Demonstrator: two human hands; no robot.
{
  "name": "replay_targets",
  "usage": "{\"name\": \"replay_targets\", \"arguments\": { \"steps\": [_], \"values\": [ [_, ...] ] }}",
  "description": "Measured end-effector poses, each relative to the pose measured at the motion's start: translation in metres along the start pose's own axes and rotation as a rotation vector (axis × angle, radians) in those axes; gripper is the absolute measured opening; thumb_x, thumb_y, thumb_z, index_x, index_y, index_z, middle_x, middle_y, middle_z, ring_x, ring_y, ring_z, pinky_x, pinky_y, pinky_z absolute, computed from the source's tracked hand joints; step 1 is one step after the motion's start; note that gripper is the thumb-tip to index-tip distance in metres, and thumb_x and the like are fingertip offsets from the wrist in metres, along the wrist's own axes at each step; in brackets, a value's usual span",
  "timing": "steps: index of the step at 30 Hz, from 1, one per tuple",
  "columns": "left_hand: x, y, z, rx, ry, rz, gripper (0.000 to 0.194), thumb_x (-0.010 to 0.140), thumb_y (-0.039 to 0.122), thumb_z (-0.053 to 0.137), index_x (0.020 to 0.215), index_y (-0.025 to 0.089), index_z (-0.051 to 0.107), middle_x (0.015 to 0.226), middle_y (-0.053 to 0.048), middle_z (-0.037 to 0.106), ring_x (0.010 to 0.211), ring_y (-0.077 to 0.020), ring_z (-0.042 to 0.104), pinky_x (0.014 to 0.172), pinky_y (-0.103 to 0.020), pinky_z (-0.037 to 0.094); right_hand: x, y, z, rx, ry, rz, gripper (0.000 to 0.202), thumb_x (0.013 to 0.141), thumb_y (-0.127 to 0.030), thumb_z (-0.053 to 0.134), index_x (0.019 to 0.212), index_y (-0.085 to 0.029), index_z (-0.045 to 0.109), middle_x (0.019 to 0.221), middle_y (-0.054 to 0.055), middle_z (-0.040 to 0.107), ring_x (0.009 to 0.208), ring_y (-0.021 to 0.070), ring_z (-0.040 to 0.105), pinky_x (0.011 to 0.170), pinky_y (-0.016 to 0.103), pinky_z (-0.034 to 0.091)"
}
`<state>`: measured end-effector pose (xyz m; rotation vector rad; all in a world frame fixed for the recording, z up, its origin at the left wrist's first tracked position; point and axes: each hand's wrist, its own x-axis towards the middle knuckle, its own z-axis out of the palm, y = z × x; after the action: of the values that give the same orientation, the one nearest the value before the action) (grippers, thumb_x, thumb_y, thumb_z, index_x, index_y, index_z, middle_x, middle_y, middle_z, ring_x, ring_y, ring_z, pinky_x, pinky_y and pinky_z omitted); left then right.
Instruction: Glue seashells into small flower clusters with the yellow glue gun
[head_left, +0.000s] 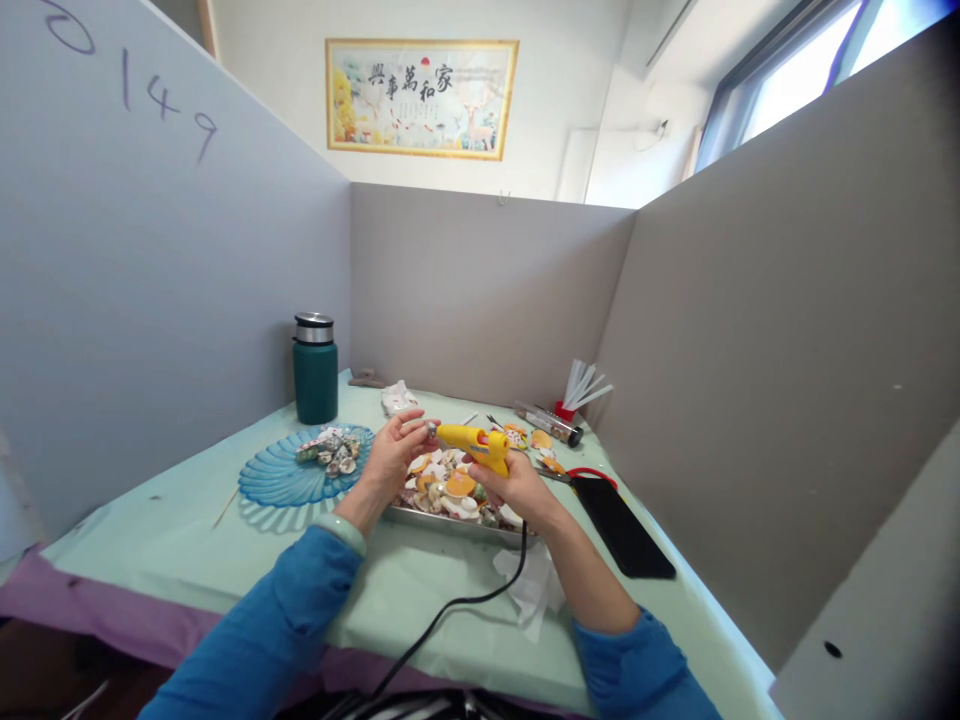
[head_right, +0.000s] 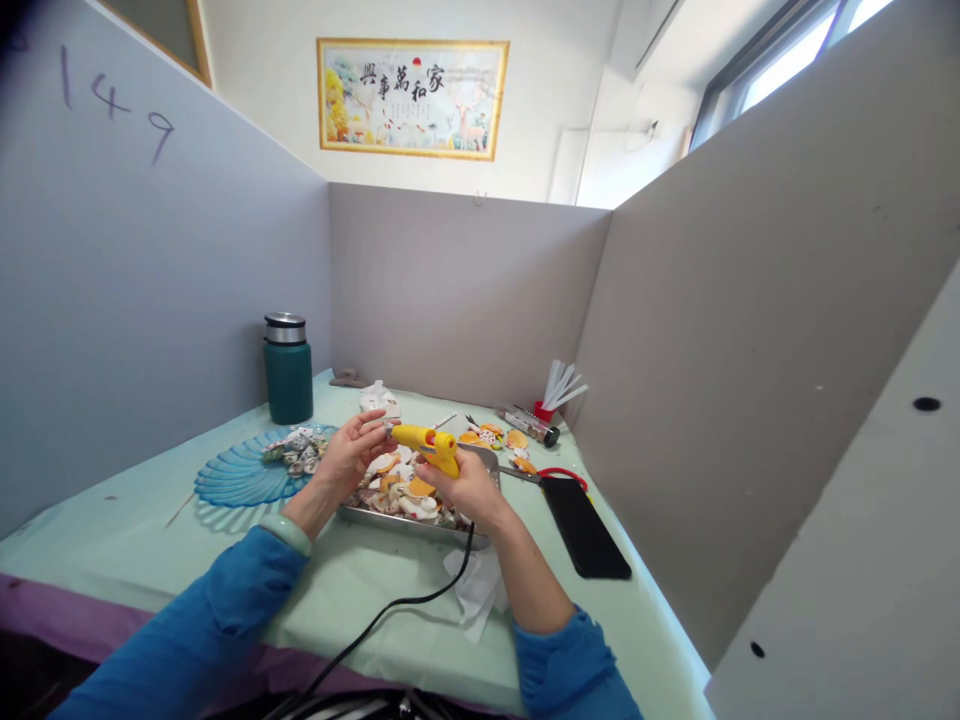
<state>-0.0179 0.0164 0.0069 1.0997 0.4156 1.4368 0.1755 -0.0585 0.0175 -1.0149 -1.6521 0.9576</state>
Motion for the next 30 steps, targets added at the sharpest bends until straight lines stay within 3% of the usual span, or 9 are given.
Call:
{"name": "replay_targets", "arguments": {
  "steps": [14, 30],
  "values": [
    [-0.0021, 0.0, 0.0027, 0.034, -0.013, -0.002, 0.051, 0.061, 0.022, 0.079, 0.104, 0.014, 0.053, 0.086, -0.005, 0.07, 0.063, -0.0145, 0.067, 0.066, -0.029, 0.054, 0.0006, -0.0006, 0.0006, 0.023, 0.022, -0.004, 0.042, 0.075, -0.048, 0.066, 0.097, -0.012, 0.063, 0.046, -0.007, 0.043, 0.04, 0.0067, 0.038, 0.041, 0.02, 0.033],
    [0.0002, 0.0013, 0.0002, 0.014, 0.025, 0.013, 0.046, 0.062, 0.021, 0.077, 0.101, 0.014, 0.053, 0.093, -0.009, 0.07, 0.072, -0.0158, 0.068, 0.069, -0.029, 0.055, -0.0011, -0.0005, 0.0005, -0.011, 0.007, 0.004, 0.042, 0.074, -0.048, 0.066, 0.098, -0.013, 0.064, 0.046, -0.007, 0.042, 0.042, 0.0072, 0.038, 0.043, 0.02, 0.032]
  ]
}}
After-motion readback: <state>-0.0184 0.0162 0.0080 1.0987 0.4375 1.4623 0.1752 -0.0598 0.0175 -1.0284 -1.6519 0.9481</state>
